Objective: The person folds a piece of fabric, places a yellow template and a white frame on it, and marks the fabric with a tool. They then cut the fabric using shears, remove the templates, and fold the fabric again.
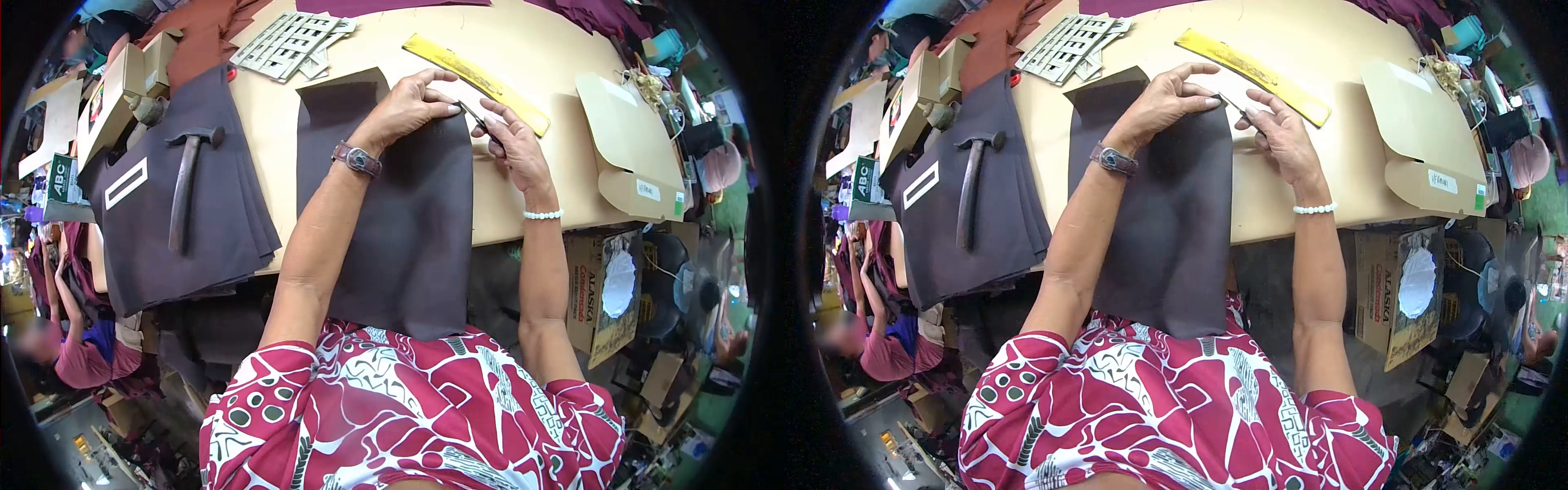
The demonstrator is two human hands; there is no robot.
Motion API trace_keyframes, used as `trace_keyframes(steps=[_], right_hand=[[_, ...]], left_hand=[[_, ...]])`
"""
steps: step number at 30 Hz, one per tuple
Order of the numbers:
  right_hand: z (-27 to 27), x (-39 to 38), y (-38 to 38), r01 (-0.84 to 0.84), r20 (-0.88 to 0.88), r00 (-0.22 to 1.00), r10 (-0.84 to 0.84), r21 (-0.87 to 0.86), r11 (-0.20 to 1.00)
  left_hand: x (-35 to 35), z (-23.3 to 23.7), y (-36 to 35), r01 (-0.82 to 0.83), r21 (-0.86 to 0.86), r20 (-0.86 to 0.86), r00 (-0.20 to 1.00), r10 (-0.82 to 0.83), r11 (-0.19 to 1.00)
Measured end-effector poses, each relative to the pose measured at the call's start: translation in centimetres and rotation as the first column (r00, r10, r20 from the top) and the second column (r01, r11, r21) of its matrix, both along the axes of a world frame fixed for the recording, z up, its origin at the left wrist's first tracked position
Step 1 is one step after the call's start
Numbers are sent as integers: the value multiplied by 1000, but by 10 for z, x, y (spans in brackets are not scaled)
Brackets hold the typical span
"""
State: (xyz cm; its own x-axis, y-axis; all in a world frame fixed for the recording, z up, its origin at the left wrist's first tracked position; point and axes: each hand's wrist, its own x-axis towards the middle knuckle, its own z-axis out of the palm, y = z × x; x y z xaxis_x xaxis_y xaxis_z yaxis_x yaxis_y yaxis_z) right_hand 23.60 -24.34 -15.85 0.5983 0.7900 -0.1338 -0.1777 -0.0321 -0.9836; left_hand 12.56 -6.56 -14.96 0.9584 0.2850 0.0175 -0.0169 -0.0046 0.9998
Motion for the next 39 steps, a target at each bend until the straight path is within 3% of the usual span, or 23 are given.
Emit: trace_keyframes(steps=[34, 37, 39], right_hand=[[-10, 2, -10, 2, 100, 995, -9, 70, 998], [-15, 7, -14, 73, 85, 993, -83, 106, 992], [-15, 10, -18, 192, 167, 965, -202, 75, 979]], left_hand=[[0, -2, 0, 105, 60, -33, 994, -104, 993], [-1, -2, 0, 107, 53, -33, 994, -106, 993], [-3, 0, 0, 100, 67, -40, 994, -97, 993]])
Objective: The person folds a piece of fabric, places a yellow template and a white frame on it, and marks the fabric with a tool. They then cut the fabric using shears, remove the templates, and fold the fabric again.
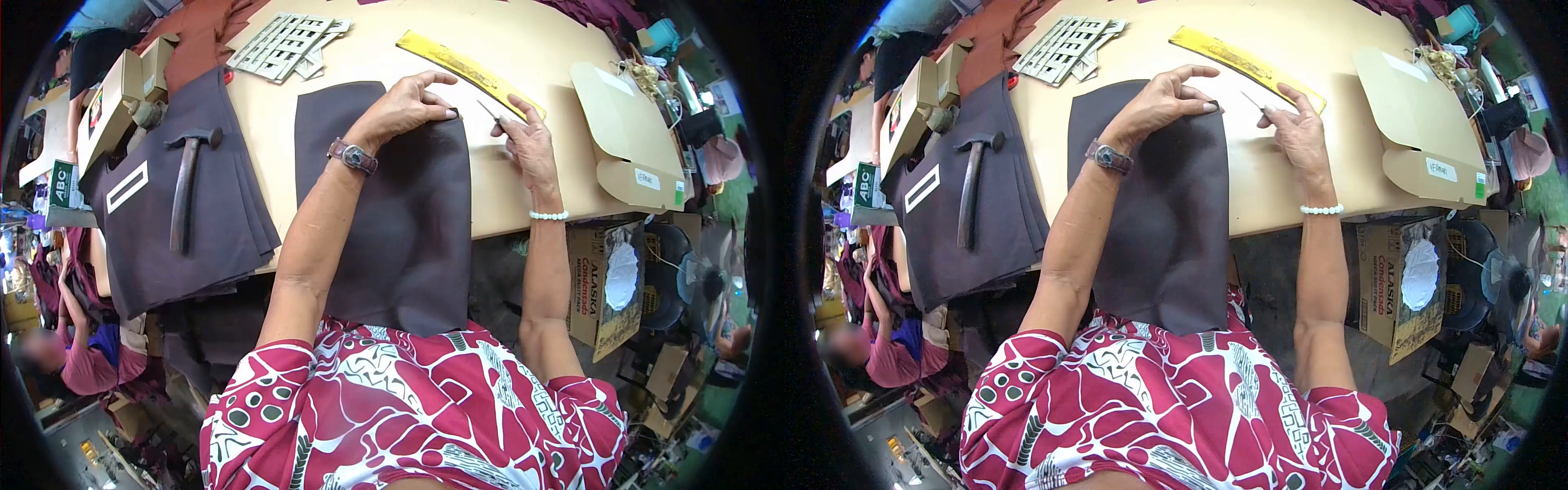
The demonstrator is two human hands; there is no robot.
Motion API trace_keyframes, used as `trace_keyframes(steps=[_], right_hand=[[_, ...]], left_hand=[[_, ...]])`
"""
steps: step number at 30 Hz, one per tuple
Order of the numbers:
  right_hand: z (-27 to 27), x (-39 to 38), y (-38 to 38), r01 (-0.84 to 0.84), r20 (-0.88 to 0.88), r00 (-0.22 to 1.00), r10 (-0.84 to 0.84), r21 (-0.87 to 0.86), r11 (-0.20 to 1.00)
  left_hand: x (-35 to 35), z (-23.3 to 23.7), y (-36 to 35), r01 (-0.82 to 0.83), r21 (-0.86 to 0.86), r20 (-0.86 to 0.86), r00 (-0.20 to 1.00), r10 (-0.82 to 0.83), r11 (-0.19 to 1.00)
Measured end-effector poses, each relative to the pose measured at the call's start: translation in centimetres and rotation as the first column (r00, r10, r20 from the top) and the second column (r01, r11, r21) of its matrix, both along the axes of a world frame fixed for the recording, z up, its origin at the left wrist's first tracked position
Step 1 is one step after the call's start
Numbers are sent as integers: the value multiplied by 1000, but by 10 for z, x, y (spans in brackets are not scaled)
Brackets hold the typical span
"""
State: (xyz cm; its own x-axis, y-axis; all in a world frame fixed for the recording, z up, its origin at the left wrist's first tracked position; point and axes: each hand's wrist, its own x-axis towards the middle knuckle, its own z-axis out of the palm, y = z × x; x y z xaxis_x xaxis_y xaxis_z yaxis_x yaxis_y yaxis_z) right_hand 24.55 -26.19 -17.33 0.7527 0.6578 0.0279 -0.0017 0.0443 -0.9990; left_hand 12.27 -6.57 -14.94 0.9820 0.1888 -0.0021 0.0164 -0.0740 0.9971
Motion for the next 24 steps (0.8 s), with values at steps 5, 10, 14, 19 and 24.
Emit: trace_keyframes(steps=[5, 10, 14, 19, 24], right_hand=[[-13, 20, -14, 293, 92, 954, -286, -79, 953], [-5, -31, 14, 124, 249, 966, -75, -189, 974], [-9, -44, 35, 90, 233, 972, -39, -210, 974], [1, -32, 34, 401, 629, 771, -101, -356, 844], [-6, 11, 21, 567, 855, 504, -123, -221, 793]], left_hand=[[2, 0, 6, -46, 128, -21, 999, 49, 991], [20, 6, 0, -190, 241, 168, 974, 152, 952], [-6, 15, -11, -614, 498, 496, 781, 380, 613], [-109, -4, -22, -620, 748, 409, 711, 572, 236], [-186, -31, -42, -481, 872, 247, 595, 765, 93]])
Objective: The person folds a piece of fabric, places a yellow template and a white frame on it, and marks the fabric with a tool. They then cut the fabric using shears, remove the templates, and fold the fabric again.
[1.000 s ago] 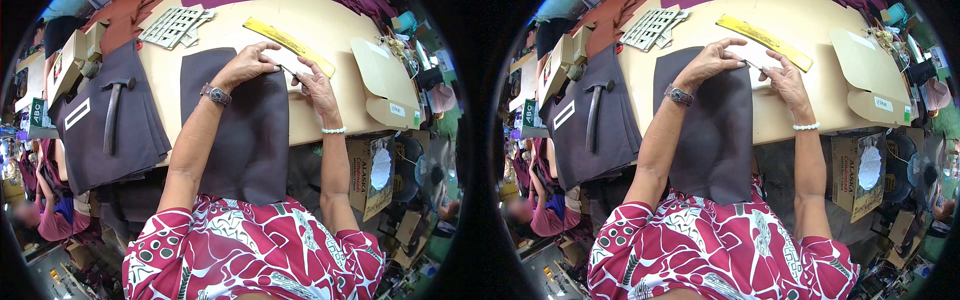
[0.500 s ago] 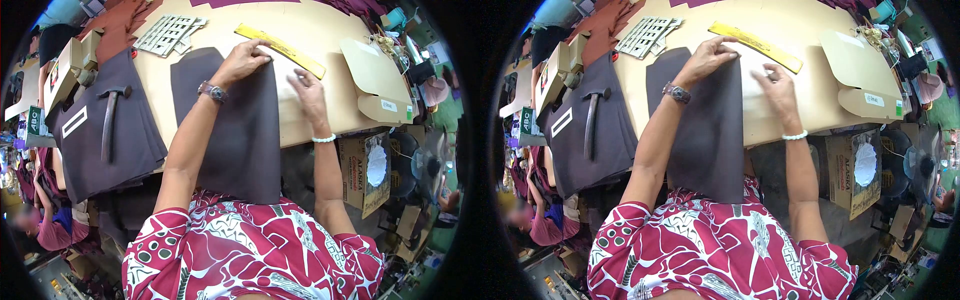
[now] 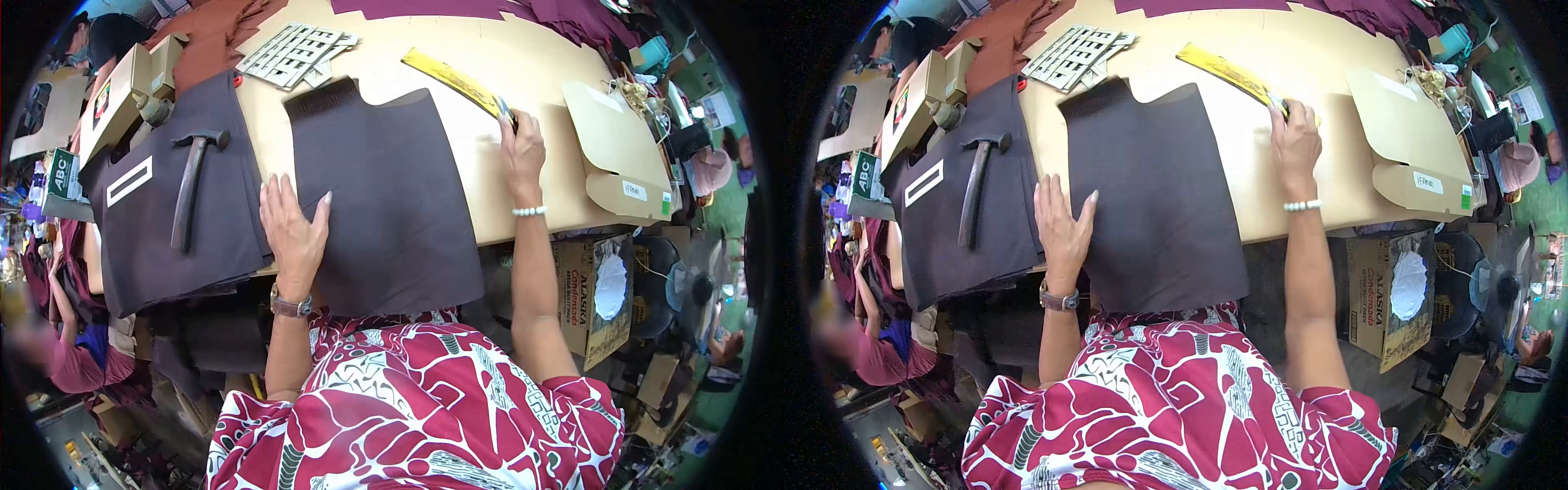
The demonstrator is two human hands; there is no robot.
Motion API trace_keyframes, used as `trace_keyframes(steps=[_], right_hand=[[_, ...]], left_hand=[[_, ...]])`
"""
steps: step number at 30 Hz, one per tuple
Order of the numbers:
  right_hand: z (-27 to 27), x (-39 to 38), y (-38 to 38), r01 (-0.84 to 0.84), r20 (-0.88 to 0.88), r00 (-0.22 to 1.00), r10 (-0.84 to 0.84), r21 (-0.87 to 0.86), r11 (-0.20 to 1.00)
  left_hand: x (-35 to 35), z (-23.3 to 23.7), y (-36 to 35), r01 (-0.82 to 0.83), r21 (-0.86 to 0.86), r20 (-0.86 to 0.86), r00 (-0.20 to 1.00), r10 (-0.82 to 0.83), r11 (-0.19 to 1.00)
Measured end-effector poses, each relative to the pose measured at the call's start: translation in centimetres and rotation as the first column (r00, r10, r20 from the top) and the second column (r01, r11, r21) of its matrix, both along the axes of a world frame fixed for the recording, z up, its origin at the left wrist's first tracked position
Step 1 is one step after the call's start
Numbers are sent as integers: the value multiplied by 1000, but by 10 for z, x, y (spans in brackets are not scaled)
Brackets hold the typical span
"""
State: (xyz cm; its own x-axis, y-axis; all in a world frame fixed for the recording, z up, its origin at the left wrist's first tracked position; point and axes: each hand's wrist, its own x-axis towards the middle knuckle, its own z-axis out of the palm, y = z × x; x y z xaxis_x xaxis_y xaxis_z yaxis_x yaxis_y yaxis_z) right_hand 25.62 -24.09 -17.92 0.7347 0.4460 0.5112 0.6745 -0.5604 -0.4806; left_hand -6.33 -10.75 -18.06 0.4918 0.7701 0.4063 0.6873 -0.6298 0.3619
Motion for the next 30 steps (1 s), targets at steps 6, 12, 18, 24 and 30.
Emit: trace_keyframes(steps=[6, 12, 18, 24, 30], right_hand=[[-20, 50, 44, -280, 133, 948, 290, -91, 956], [-23, 32, 0, -20, 77, 997, 28, -96, 995], [-22, 21, -42, 190, -142, 972, -187, 10, 982], [-24, 15, -29, 394, 552, 781, -292, -73, 916], [58, -124, 13, -392, -283, 801, 528, 419, 819]], left_hand=[[-7, -20, -10, -50, -6, -121, 992, 49, 999], [-10, -28, -9, -57, -22, -39, 998, 56, 998], [-8, -20, -6, -18, -112, 84, 996, 28, 994], [-5, 3, 0, 69, -307, 242, 970, 8, 949], [10, 6, 8, 427, -625, 644, 755, 123, 654]])
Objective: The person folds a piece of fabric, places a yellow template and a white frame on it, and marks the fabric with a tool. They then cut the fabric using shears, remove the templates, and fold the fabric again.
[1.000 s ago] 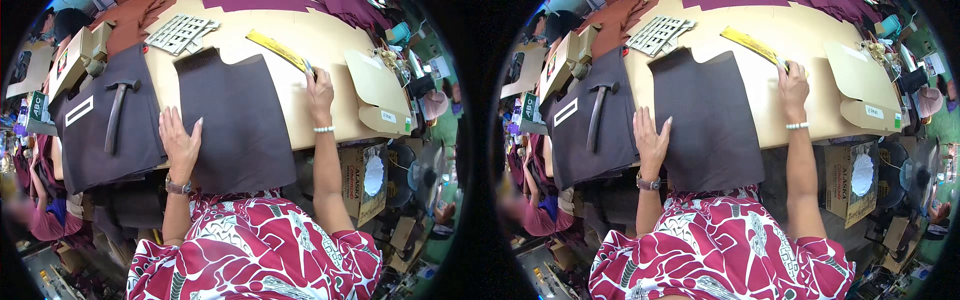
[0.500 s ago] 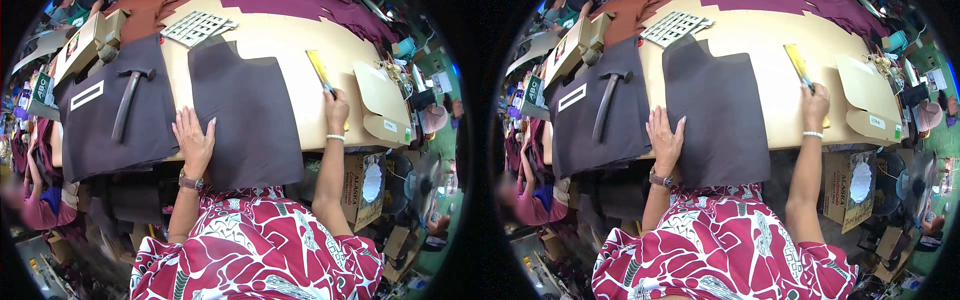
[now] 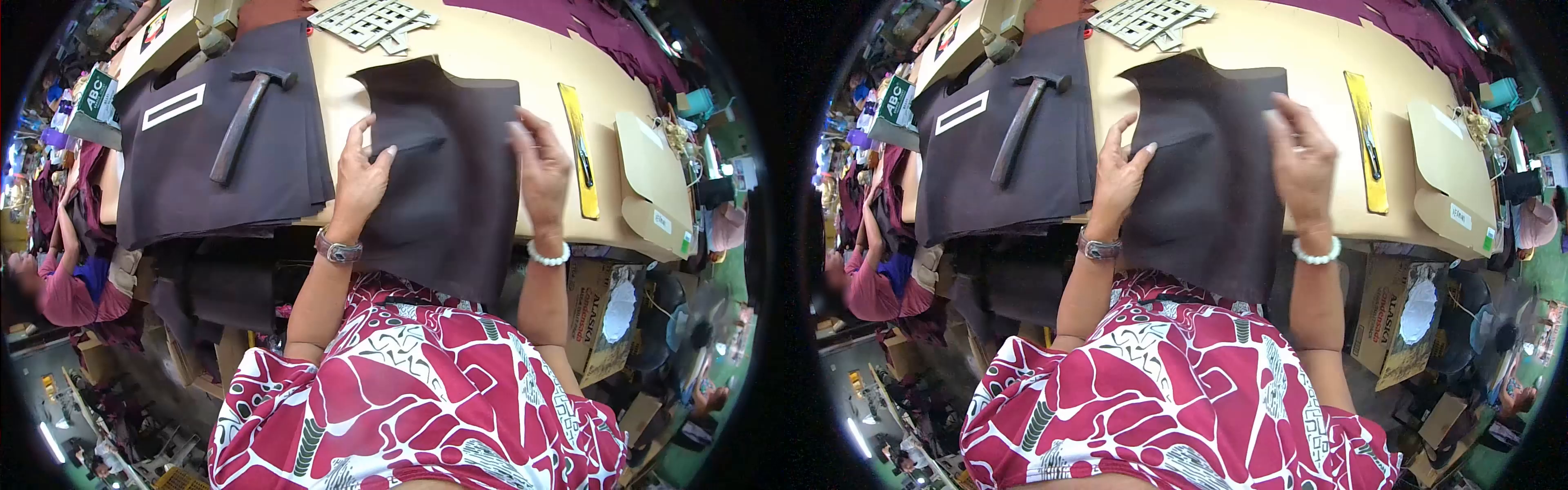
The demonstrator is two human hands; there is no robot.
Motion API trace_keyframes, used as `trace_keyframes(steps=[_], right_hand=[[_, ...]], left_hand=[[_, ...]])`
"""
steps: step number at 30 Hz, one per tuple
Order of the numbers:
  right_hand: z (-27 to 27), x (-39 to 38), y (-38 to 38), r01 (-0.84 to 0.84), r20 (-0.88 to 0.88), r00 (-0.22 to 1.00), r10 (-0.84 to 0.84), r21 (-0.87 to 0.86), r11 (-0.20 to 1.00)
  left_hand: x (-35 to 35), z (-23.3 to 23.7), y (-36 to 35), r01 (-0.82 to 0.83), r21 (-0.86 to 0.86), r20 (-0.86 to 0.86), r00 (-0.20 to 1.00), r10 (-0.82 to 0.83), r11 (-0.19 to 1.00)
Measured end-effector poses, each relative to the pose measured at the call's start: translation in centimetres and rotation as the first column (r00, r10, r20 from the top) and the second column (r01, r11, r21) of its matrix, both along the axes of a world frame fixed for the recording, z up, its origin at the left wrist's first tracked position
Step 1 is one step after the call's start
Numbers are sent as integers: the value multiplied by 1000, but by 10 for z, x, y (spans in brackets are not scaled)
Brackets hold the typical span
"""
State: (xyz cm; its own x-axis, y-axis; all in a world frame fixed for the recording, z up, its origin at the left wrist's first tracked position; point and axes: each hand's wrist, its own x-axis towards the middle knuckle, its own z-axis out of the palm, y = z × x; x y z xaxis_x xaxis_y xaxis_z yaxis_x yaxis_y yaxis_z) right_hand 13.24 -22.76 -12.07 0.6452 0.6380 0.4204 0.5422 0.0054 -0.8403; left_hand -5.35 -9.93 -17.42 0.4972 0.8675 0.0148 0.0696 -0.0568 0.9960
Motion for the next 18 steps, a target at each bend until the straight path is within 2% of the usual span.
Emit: trace_keyframes(steps=[1, 3, 4, 9, 13, 18], right_hand=[[7, -21, 6, -109, -161, 981, 108, 1, 994], [-4, -36, 22, -170, -162, 975, 155, -87, 982], [-9, -40, 27, -162, -167, 976, 141, -115, 980], [-28, -42, 40, -117, -254, 965, 73, -163, 980], [-34, -45, 38, -71, -214, 976, 31, -180, 981], [-45, -42, 38, -146, -479, 869, 123, -11, 989]], left_hand=[[6, 1, -4, 24, -26, 91, 996, -22, 999], [19, 3, -11, 75, -68, 275, 960, -54, 995], [22, 6, -12, 82, 7, 192, 978, -82, 997], [41, 0, -22, 75, -33, 165, 984, -69, 997], [48, -5, -30, 58, -31, 136, 989, -53, 998], [39, -2, -28, 94, 34, 111, 989, -97, 995]])
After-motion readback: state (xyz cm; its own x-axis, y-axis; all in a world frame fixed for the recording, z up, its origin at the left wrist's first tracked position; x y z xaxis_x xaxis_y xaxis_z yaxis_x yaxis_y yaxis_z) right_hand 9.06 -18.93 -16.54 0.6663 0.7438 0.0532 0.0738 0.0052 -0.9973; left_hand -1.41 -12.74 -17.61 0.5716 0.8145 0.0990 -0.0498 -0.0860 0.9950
